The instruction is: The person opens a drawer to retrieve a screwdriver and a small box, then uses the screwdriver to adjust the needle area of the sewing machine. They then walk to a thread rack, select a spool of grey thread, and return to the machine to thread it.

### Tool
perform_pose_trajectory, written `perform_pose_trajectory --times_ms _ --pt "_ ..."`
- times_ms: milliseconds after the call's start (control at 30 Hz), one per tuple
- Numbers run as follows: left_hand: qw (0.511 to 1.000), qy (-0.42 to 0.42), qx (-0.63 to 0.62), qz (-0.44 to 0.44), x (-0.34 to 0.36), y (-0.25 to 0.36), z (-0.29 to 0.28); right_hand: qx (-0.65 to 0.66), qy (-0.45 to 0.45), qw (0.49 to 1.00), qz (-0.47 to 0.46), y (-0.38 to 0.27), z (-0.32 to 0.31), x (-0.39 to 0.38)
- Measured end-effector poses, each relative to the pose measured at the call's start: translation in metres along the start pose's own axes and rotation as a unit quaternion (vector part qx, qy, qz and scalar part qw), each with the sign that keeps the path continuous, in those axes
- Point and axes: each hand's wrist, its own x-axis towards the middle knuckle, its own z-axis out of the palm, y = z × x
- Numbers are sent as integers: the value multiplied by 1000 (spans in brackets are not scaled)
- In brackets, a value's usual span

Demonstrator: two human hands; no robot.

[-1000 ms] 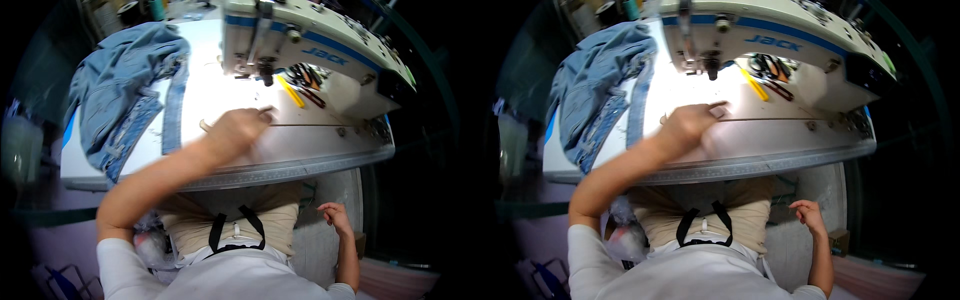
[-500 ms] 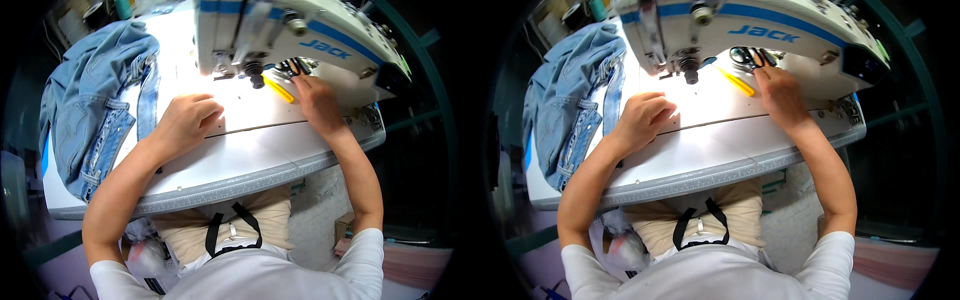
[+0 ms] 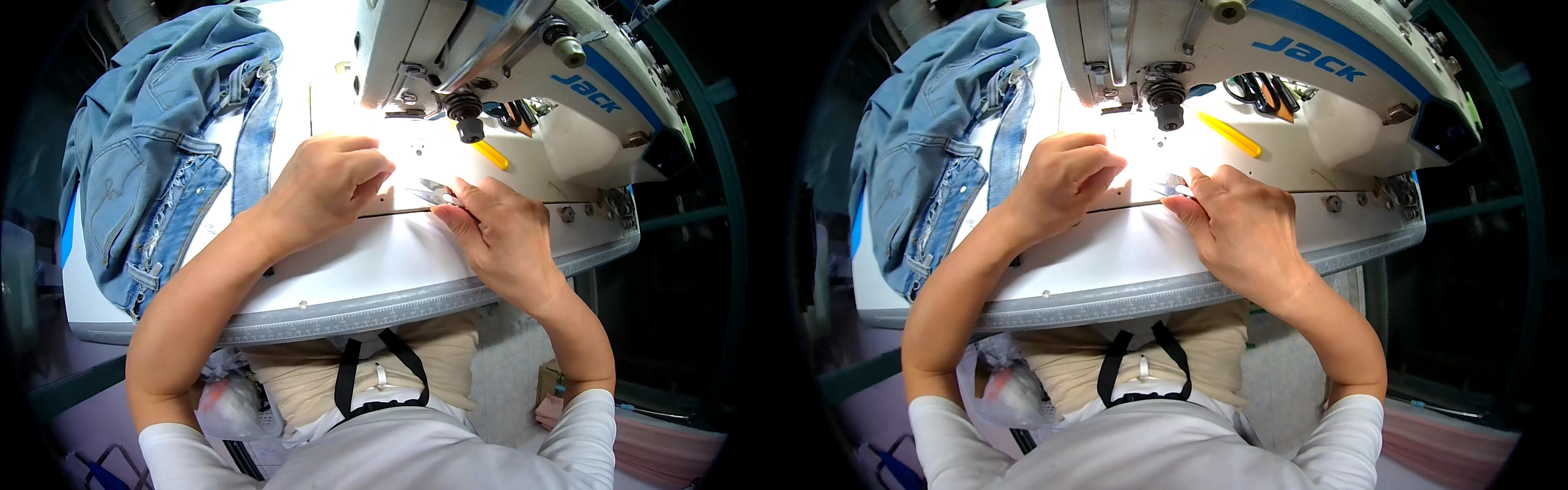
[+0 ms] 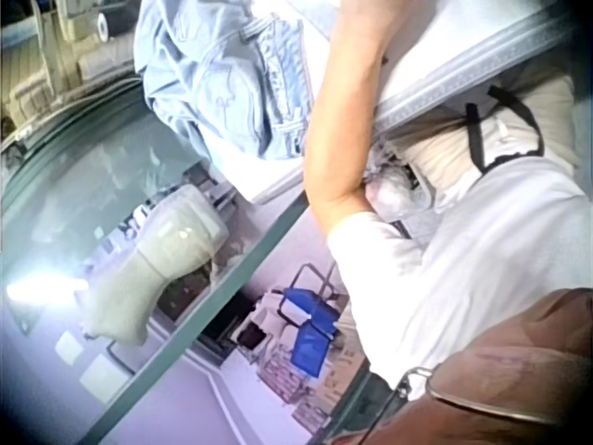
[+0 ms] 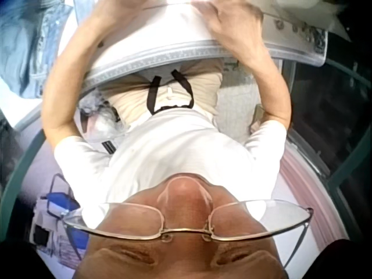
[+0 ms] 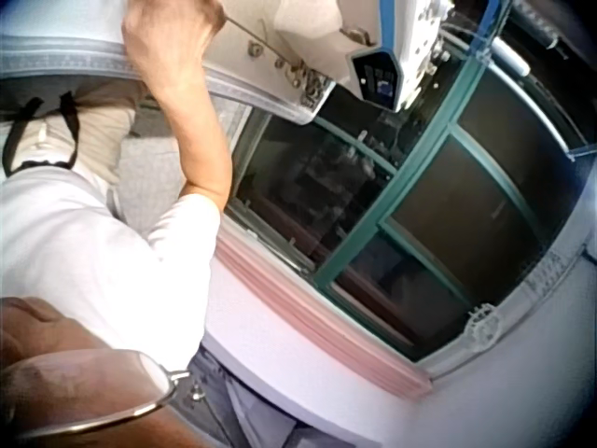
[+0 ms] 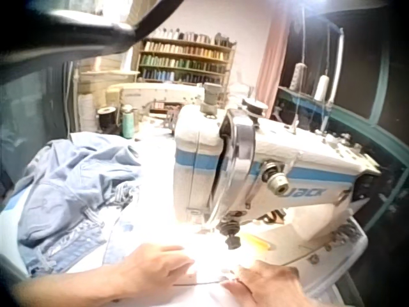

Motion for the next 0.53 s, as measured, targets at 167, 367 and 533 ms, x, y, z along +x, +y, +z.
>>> perform_pose_trajectory --times_ms 167,367,533 --pt "999 42 20 -26 0 0 1 -50 29 998 -8 7 11 10" --pt "974 92 47 -199 -3 -4 -2 -146 202 967 -48 37 44 42" --pt "963 71 21 -258 -3 -5 1 6 163 984 -66 24 41 53"
